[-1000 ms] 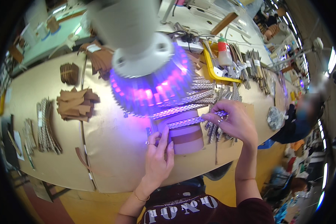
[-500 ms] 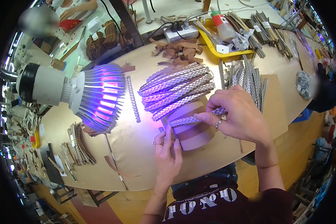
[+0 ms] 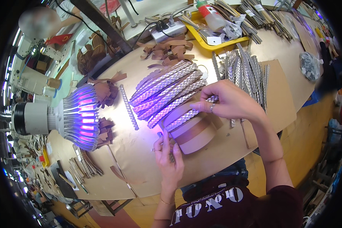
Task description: The person repeatedly picks up braided straps and brown leather pieces, aligns them, and places them onto a cardboard form under a UV lamp. The person handles items one at a time, stacking completed units on the form throughout the clip.
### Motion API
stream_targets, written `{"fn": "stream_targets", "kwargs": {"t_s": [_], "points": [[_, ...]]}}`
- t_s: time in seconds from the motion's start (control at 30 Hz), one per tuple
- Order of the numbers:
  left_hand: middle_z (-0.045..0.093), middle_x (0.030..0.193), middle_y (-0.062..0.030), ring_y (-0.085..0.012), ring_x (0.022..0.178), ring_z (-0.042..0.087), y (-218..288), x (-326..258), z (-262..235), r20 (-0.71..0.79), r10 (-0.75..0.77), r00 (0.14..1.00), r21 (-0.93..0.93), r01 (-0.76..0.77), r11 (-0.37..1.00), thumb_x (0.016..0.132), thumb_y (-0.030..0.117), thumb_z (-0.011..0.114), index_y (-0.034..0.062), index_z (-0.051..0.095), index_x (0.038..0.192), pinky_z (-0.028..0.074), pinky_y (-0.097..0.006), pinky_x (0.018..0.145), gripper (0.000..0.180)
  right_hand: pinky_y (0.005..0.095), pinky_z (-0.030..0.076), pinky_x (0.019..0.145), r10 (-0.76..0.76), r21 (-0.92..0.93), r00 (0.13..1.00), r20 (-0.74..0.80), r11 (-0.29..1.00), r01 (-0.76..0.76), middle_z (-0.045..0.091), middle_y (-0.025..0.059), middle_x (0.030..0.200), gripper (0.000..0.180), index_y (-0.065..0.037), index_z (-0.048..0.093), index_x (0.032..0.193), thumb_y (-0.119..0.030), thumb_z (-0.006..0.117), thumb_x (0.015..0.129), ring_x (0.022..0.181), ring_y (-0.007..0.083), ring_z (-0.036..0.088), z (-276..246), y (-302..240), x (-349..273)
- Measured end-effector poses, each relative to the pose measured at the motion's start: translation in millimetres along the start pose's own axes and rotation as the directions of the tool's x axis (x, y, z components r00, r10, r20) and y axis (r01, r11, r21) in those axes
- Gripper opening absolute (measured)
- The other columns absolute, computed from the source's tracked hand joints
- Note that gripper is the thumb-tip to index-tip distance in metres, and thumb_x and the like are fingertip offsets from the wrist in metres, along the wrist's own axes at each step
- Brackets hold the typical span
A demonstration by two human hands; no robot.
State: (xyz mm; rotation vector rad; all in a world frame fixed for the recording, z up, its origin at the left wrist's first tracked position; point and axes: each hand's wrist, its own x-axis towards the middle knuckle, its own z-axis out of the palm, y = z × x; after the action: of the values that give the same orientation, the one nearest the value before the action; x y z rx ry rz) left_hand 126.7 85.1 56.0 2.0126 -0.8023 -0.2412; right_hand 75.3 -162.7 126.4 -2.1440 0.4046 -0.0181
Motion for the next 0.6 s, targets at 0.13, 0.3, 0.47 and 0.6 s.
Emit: {"fn": "stream_targets", "kwargs": {"t_s": [0.13,0.3,0.47,0.6], "points": [[0.05,0.113,-0.0159,-0.0209,0.087,0.053,3.0,0.3,-0.4,0.006,-0.009,1.0,0.012,0.009,1.0,0.093,0.003,0.055,-0.0023,0.048,0.139,0.046,-0.033,0.079,0.047,0.0358,0.046,0.058,0.018,0.109,1.0,0.007,0.994,-0.019,0.063,0.0137,0.064,0.036,-0.002,0.069,0.077,-0.036,0.073,0.085,0.058,0.0235,0.058,8.2,12.2,0.0],[0.051,0.111,-0.0147,-0.0229,0.092,0.053,4.7,1.0,-1.5,0.015,-0.011,1.0,0.057,0.01,0.998,0.094,0.003,0.055,-0.0021,0.048,0.14,0.045,-0.034,0.083,0.047,0.0349,0.045,0.056,0.047,0.224,0.999,-0.001,0.974,-0.045,0.061,0.0126,0.062,0.04,-0.002,0.069,0.078,-0.041,0.074,0.085,0.057,0.0203,0.055,19.9,26.0,0.0],[0.052,0.109,-0.0143,-0.023,0.094,0.053,5.2,0.2,-1.1,0.018,-0.035,0.999,0.064,0.034,0.997,0.094,0.002,0.053,-0.0016,0.046,0.142,0.045,-0.034,0.084,0.049,0.0305,0.043,0.055,0.133,0.349,0.991,0.007,0.929,-0.127,0.06,0.0063,0.062,0.043,-0.001,0.068,0.079,-0.044,0.074,0.085,0.058,0.0125,0.052,32.9,39.1,-0.6],[0.052,0.108,-0.0144,-0.023,0.094,0.053,5.8,0.1,-0.7,0.015,-0.025,1.0,0.071,0.024,0.997,0.093,0.0,0.052,-0.0014,0.045,0.143,0.045,-0.034,0.084,0.05,0.0234,0.041,0.056,0.288,0.493,0.956,0.052,0.825,-0.276,0.061,-0.0013,0.066,0.039,-0.003,0.066,0.076,-0.039,0.075,0.087,0.062,0.0046,0.05,45.8,44.2,-3.7]]}}
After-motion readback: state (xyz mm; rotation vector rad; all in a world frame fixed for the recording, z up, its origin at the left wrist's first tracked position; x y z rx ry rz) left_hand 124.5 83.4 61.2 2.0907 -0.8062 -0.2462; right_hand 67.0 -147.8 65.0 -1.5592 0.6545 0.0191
